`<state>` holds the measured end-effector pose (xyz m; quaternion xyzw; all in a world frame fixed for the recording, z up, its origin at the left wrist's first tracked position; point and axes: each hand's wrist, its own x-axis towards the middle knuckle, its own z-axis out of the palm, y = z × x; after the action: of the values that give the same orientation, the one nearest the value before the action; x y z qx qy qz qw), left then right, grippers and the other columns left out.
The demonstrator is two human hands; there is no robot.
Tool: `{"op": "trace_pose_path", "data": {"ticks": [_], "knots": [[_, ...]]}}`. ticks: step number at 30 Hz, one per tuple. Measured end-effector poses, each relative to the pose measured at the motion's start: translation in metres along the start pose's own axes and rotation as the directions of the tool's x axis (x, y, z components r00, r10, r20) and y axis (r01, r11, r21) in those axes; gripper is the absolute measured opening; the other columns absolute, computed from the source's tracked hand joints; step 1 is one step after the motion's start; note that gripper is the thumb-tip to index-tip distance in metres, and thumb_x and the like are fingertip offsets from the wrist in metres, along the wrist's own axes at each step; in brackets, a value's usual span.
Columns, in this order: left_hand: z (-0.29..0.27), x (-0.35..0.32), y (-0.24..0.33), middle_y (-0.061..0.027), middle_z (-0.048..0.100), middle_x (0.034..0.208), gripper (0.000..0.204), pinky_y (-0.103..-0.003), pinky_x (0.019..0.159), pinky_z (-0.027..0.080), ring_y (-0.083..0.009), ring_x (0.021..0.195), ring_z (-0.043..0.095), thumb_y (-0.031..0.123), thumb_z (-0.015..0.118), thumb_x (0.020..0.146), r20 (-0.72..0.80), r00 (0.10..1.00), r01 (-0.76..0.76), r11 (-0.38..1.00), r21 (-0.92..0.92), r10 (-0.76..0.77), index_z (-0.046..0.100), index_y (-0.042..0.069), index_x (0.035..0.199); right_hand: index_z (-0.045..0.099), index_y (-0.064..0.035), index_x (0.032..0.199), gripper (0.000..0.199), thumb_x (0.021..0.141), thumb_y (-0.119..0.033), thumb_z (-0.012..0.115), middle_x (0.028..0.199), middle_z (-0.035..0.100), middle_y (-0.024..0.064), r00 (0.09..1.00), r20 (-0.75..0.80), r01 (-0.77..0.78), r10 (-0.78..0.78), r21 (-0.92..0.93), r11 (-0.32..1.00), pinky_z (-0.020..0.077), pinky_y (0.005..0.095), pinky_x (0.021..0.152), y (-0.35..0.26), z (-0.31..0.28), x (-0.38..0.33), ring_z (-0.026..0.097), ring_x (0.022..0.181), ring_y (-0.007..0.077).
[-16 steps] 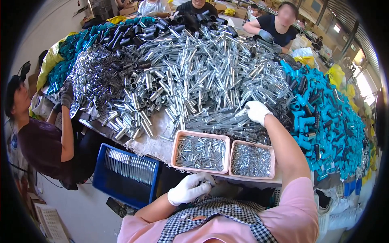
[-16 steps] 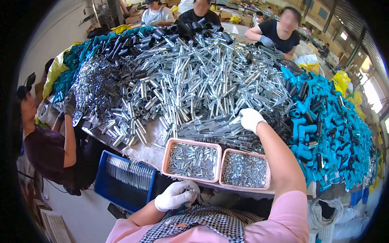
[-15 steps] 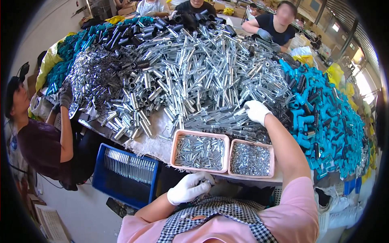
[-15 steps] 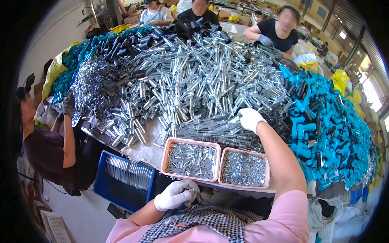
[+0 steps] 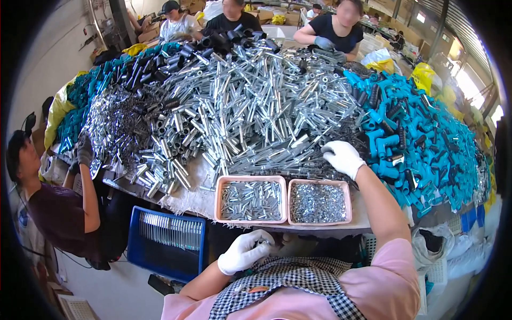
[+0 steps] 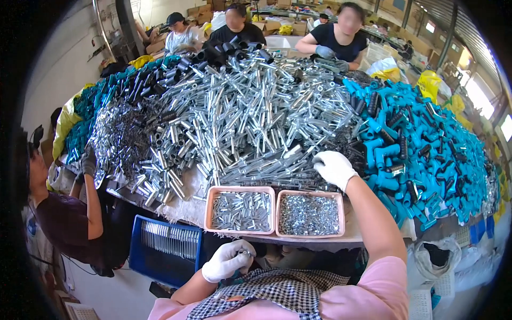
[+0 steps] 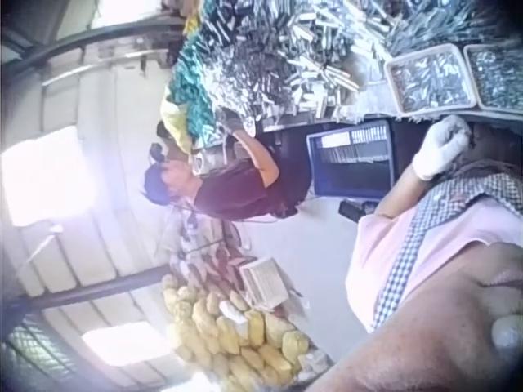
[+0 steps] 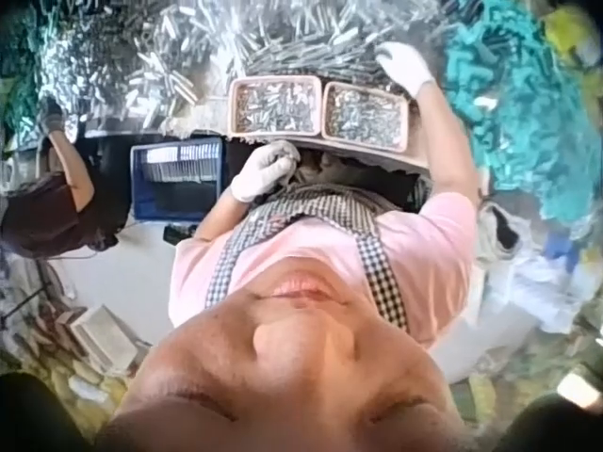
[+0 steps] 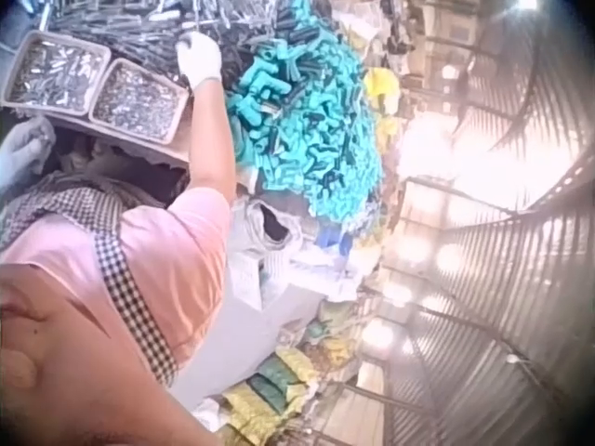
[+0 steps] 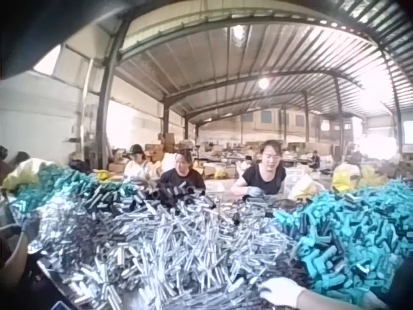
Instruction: Assembling teal plastic handles onto metal wire frames for paint rollers or similar hardware tools.
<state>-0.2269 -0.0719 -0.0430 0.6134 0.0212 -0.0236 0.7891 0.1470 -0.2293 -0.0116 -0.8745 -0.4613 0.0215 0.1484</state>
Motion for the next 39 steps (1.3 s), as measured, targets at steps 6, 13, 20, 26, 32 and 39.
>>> {"op": "trace_pose_path", "data": {"ticks": [6, 13, 20, 26, 32, 39], "knots": [[0.022, 0.007, 0.005, -0.0054, 0.057, 0.074, 0.022, -0.025, 0.056, 0.044, -0.0102, 0.060, 0.052, 0.015, 0.056, 0.097, -0.029, 0.993, 0.111, 0.994, 0.019, -0.110, 0.056, -0.006, 0.104, 0.068, -0.0036, 0.084, 0.025, 0.075, -0.025, 0.076, 0.082, 0.068, 0.0151, 0.964, -0.109, -0.217, 0.241, 0.194, 0.957, 0.0524, 0.0402, 0.070, -0.013, -0.015, -0.059, 0.067, 0.076, 0.0297], [0.040, 0.015, 0.014, -0.0049, 0.058, 0.072, 0.019, -0.024, 0.057, 0.045, -0.0096, 0.060, 0.053, 0.011, 0.053, 0.096, -0.117, 0.983, 0.153, 0.981, 0.120, -0.139, 0.057, -0.006, 0.103, 0.069, -0.0039, 0.086, 0.021, 0.078, -0.021, 0.076, 0.077, 0.069, 0.0127, 0.947, -0.180, -0.204, 0.267, 0.306, 0.930, 0.0525, 0.0363, 0.065, 0.017, 0.006, -0.117, 0.068, 0.070, 0.0266], [0.051, 0.018, 0.020, -0.0068, 0.057, 0.070, 0.021, -0.026, 0.056, 0.044, -0.0116, 0.059, 0.052, 0.011, 0.052, 0.097, -0.078, 0.990, 0.125, 0.987, 0.102, -0.118, 0.057, -0.007, 0.105, 0.069, -0.0031, 0.104, 0.031, 0.077, -0.019, 0.075, 0.087, 0.071, 0.0124, 0.955, -0.220, -0.108, 0.197, 0.362, 0.926, 0.0537, 0.0345, 0.071, 0.019, 0.003, -0.115, 0.069, 0.078, 0.0254], [0.056, 0.026, 0.014, -0.0046, 0.056, 0.070, 0.020, -0.024, 0.055, 0.043, -0.0098, 0.058, 0.052, 0.011, 0.053, 0.096, -0.153, 0.975, 0.174, 0.980, 0.096, -0.159, 0.058, -0.006, 0.105, 0.067, -0.0035, 0.109, 0.054, 0.060, -0.013, 0.088, 0.072, 0.060, 0.0055, 0.721, -0.671, 0.064, 0.170, 0.309, 0.949, 0.0490, 0.0309, 0.055, -0.013, -0.027, -0.096, 0.057, 0.058, 0.0178], [0.053, 0.038, 0.008, -0.0087, 0.068, 0.087, 0.022, -0.027, 0.075, 0.053, -0.0132, 0.082, 0.065, 0.014, 0.057, 0.098, -0.103, 0.980, 0.182, 0.977, 0.116, -0.170, 0.059, -0.006, 0.107, 0.067, -0.0015, 0.106, 0.053, 0.058, -0.008, 0.090, 0.066, 0.054, 0.0037, 0.543, -0.832, 0.200, 0.112, 0.258, 0.945, 0.0418, 0.0280, 0.049, -0.023, -0.045, -0.076, 0.049, 0.052, 0.0132], [0.049, 0.044, 0.007, -0.0035, 0.057, 0.072, 0.023, -0.024, 0.057, 0.047, -0.0097, 0.061, 0.055, 0.015, 0.055, 0.097, -0.142, 0.983, 0.140, 0.979, 0.150, -0.118, 0.059, -0.005, 0.109, 0.066, -0.0002, 0.106, 0.049, 0.062, -0.004, 0.089, 0.064, 0.049, 0.0006, 0.479, -0.871, 0.274, 0.106, 0.263, 0.925, 0.0371, 0.0252, 0.048, -0.029, -0.051, -0.068, 0.043, 0.053, 0.0099]]}}
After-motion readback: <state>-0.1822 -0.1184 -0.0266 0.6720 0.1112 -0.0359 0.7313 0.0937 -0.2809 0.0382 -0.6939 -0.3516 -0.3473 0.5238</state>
